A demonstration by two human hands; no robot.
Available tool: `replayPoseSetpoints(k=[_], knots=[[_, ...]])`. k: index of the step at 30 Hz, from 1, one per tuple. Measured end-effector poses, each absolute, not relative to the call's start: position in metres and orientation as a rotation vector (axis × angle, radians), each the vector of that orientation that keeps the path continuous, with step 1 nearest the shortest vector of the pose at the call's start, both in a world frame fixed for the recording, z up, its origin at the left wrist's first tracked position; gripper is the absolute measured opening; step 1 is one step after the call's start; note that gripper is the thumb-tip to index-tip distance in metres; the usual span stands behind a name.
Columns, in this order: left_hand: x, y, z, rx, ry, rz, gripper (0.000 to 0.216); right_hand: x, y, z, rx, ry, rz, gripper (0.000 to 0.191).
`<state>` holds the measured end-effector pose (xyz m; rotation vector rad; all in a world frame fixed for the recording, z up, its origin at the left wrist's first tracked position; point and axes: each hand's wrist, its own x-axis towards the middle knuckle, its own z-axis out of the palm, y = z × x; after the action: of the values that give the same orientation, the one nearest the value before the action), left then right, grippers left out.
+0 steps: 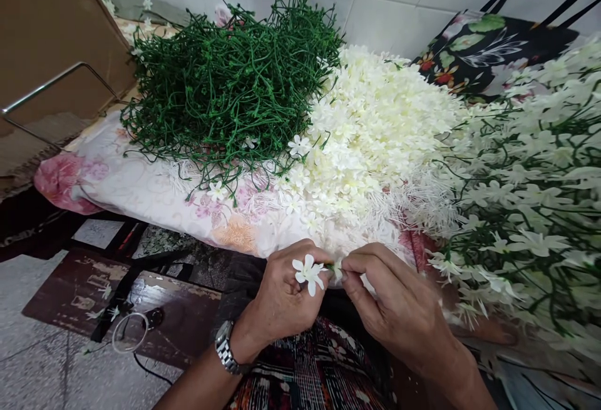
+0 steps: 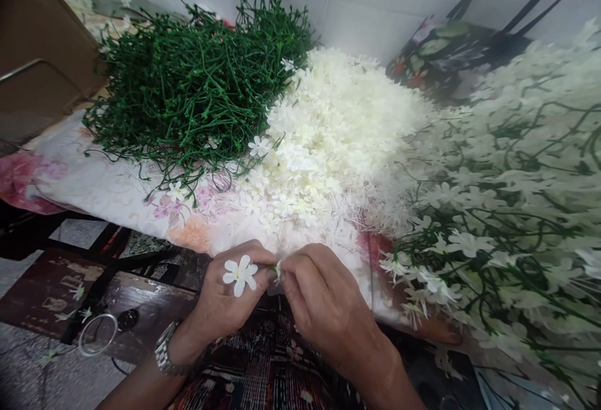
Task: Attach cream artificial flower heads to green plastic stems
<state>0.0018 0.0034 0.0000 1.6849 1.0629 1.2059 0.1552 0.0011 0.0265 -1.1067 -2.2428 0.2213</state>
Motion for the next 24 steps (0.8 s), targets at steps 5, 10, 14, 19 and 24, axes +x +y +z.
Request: replayPoseSetpoints(k=[5, 10, 14, 19, 24], knots=[[0.0012, 0.0045, -0.0012, 1.709, 1.011, 1.22, 0.015, 0.1544, 0.0002, 0.0261, -1.08, -2.253, 0.211, 0.014], [0.0006, 0.0025, 0.0018, 1.64, 1.038, 1.236, 0.014, 0.155, -0.0013, 0.0254, -1.101, -2.107, 0.554, 0.009], [0.0005, 0.0021, 0.0041, 1.636, 1.087, 1.214, 0.015, 0.1543, -0.0024, 0.0247, -1.107, -2.057, 0.63, 0.01], [-0.0006, 0.0028, 0.0047, 1.639, 1.085, 1.205, 0.014, 0.1521, -0.0033, 0.0237, -1.126, -2.038, 0.586, 0.011], [-0.0038, 0.002, 0.0007, 1.666, 0.997, 1.229, 0.014, 0.1532, -0.0037, 0.0235, -1.144, -2.045, 0.535, 0.011]])
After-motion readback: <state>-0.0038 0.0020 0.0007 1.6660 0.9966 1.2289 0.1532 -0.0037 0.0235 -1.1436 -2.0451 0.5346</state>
